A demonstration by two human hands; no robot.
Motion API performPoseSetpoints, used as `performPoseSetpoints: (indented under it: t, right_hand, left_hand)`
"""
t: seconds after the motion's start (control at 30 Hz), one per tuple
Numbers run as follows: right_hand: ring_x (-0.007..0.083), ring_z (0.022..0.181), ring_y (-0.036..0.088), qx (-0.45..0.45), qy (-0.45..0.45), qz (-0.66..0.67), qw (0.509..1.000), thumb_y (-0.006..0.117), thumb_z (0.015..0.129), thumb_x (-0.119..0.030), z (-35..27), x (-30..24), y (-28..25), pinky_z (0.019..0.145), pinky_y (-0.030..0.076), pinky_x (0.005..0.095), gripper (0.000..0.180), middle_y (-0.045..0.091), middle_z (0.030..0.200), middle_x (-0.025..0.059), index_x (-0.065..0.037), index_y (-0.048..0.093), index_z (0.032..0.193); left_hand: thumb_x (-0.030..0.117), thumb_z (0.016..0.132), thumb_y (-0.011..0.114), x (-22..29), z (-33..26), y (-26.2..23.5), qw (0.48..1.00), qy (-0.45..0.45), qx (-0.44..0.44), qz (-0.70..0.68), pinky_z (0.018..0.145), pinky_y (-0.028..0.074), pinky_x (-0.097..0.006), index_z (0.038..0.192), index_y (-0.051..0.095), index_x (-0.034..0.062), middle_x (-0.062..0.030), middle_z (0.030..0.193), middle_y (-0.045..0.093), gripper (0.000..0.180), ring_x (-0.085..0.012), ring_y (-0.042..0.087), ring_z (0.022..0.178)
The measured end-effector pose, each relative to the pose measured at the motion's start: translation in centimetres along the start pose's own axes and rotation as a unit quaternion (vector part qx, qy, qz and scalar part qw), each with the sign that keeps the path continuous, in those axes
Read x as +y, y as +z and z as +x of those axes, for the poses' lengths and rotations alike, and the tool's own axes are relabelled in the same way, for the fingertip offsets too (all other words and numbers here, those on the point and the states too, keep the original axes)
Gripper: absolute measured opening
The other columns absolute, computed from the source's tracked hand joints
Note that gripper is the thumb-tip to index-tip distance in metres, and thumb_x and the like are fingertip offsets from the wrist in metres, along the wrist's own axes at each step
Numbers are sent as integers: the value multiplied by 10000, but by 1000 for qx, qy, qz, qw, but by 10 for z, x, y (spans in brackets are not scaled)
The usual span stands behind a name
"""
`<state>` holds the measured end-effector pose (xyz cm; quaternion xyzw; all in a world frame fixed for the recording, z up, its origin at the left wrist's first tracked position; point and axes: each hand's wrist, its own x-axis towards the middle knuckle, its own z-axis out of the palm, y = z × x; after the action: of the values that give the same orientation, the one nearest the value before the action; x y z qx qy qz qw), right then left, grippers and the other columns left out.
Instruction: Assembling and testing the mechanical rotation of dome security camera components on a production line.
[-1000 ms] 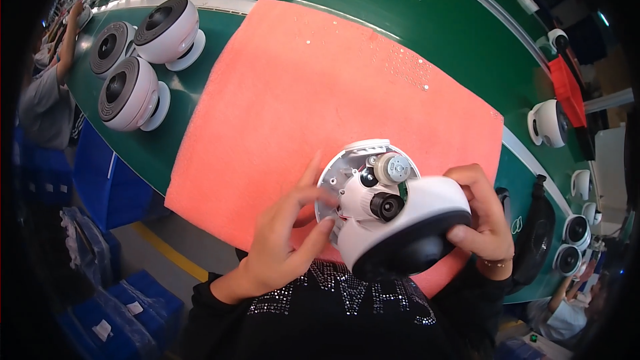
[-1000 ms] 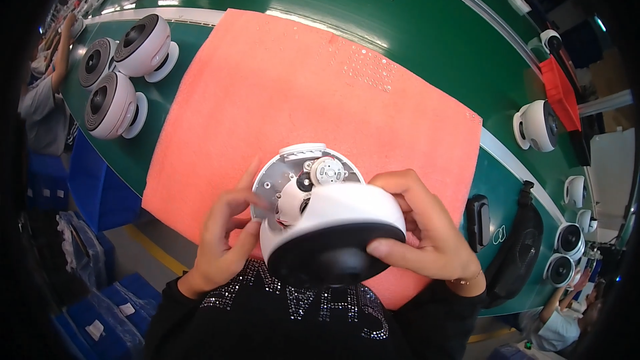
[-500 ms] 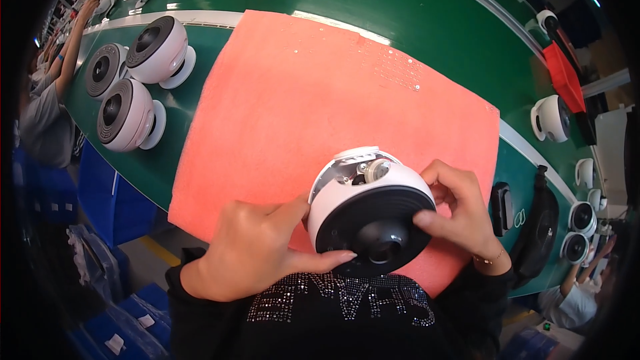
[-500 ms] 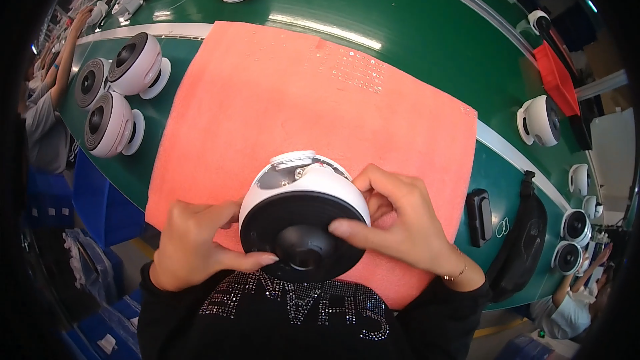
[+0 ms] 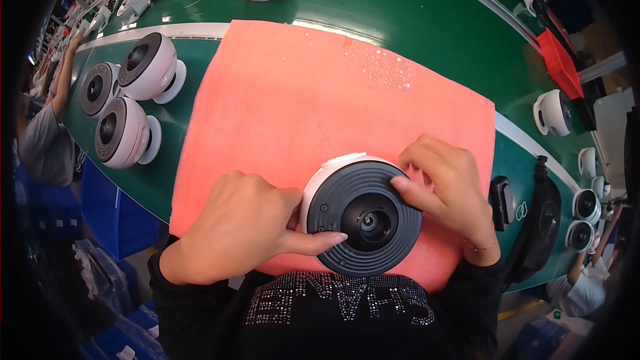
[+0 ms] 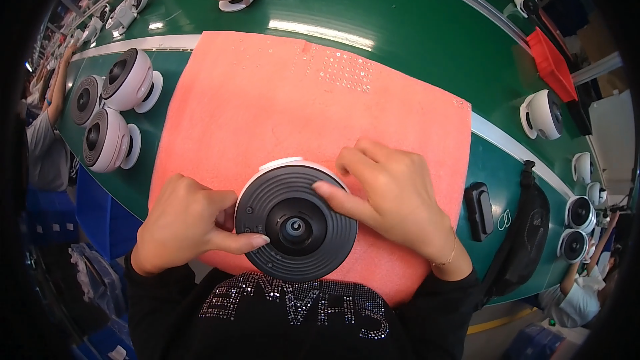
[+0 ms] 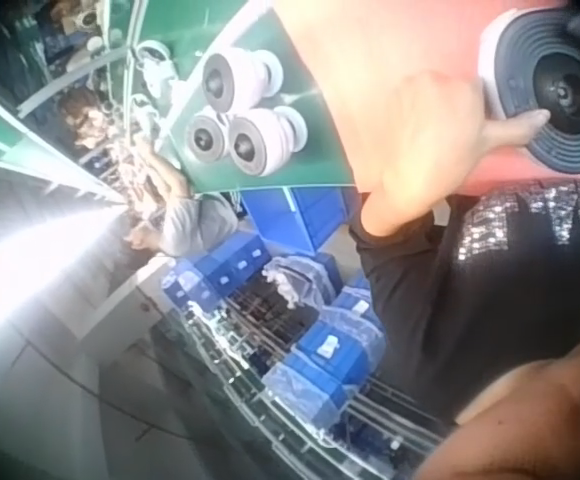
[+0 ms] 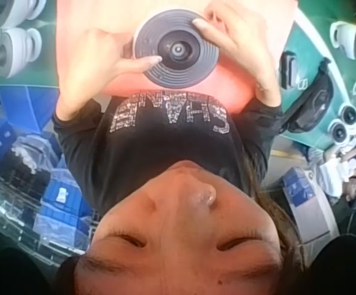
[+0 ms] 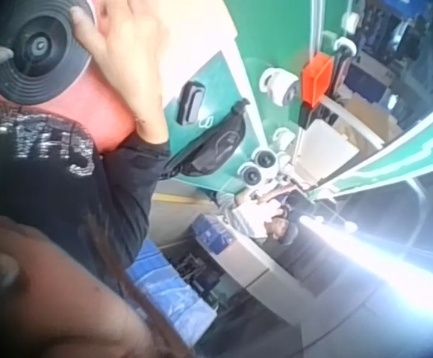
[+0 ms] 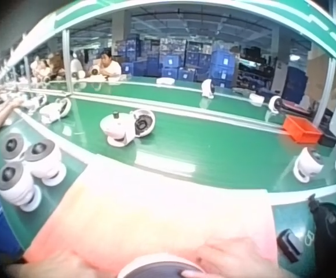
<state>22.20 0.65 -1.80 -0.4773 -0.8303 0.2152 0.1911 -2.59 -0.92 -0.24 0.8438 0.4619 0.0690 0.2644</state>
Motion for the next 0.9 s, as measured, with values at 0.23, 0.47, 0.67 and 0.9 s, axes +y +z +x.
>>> performPoseSetpoints:
  t: [0.23,0.47,0.67,0.9]
  right_hand:
    - [200,798,525,45,-250,-2,967,668,681,-388,-3,-26,4,721,363,348,393,563,915,37,-83,627,925]
    - [285,1052,497,-77,-280,81,954,657,740,-320,-5,-25,-2,866,372,406,497,520,1148,122,-59,536,1146]
    - [368,948,575,-174,71,188,964,603,801,-406,12,3,13,809,455,381,545,584,1012,221,1,468,1138]
    - [307,997,580,0,10,321,947,720,697,-382,5,-11,7,854,445,369,680,575,1039,221,-6,413,1174]
  left_hand:
    - [566,669,649,-4,0,-1,1000,-5,-10,-1,419,401,-339,554,578,6,-95,408,459,576,-271,496,385]
    - [576,674,638,-3,6,-9,997,-11,-60,42,431,407,-341,570,588,3,-103,419,474,585,-275,506,396]
    - [536,734,610,-13,10,11,981,-99,-167,16,554,475,-333,789,646,-5,-132,573,590,545,-255,611,585]
    - [217,692,737,3,11,27,900,-3,16,-435,801,493,-330,1320,285,-44,-190,1184,494,817,-210,560,999]
